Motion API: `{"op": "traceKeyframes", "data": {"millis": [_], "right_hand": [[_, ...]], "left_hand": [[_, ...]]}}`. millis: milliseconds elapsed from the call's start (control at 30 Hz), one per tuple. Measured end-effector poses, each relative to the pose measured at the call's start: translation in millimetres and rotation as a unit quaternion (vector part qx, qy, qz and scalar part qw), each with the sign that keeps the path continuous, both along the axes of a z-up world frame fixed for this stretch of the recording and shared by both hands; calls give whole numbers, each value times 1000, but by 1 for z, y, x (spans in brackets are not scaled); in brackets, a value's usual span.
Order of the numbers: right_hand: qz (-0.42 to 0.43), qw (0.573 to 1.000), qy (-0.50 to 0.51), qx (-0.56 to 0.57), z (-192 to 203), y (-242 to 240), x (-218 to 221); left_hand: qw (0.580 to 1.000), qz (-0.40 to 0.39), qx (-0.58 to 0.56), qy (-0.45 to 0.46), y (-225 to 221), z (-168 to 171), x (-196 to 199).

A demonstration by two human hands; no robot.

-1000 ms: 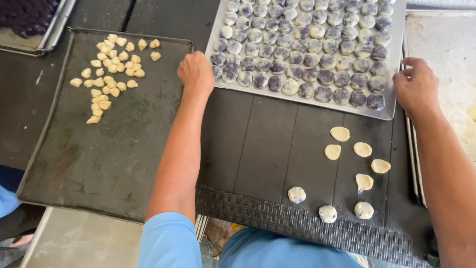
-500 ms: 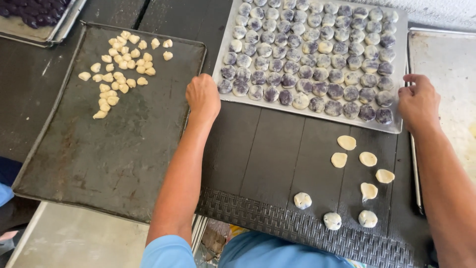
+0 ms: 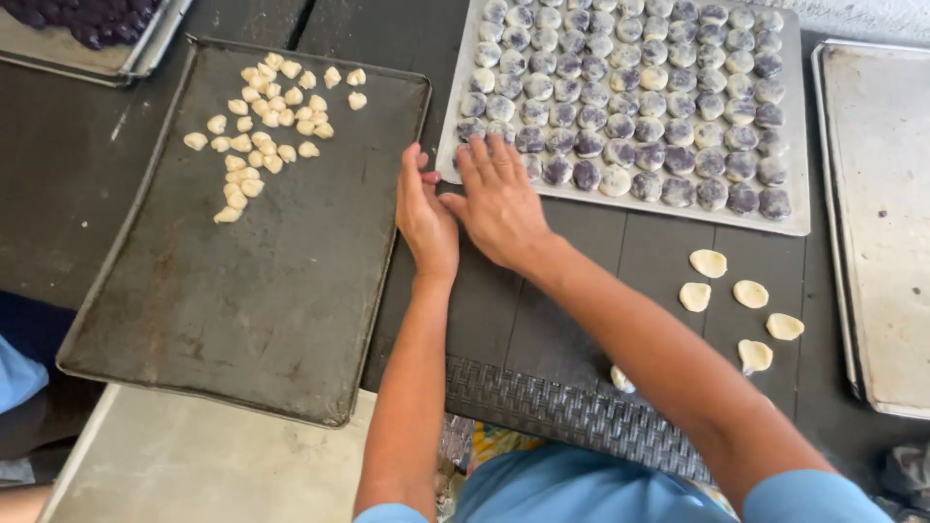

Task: Manually filling small dough circles with purple filling and rolling them into balls before placing them on a tray.

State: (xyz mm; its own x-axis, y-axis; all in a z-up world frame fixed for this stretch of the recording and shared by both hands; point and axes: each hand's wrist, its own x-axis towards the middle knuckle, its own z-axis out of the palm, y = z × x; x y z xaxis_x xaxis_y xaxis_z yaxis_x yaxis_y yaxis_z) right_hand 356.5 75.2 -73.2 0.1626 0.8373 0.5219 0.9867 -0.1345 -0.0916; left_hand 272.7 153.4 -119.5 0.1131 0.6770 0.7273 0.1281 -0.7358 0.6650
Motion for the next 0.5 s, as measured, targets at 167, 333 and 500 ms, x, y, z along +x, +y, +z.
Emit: {"op": "traceKeyframes", "data": {"millis": [167, 333, 500], "right_hand": [[-95, 984, 88, -122, -12, 28, -29], [-122, 981, 70, -131, -18, 34, -27], [-136, 979, 52, -145, -25, 28, -27]], "left_hand": [[985, -35, -103, -130, 7, -9, -3], [952, -67, -232, -188, 8, -1, -8], [956, -48, -233, -170, 1, 15, -3]]}}
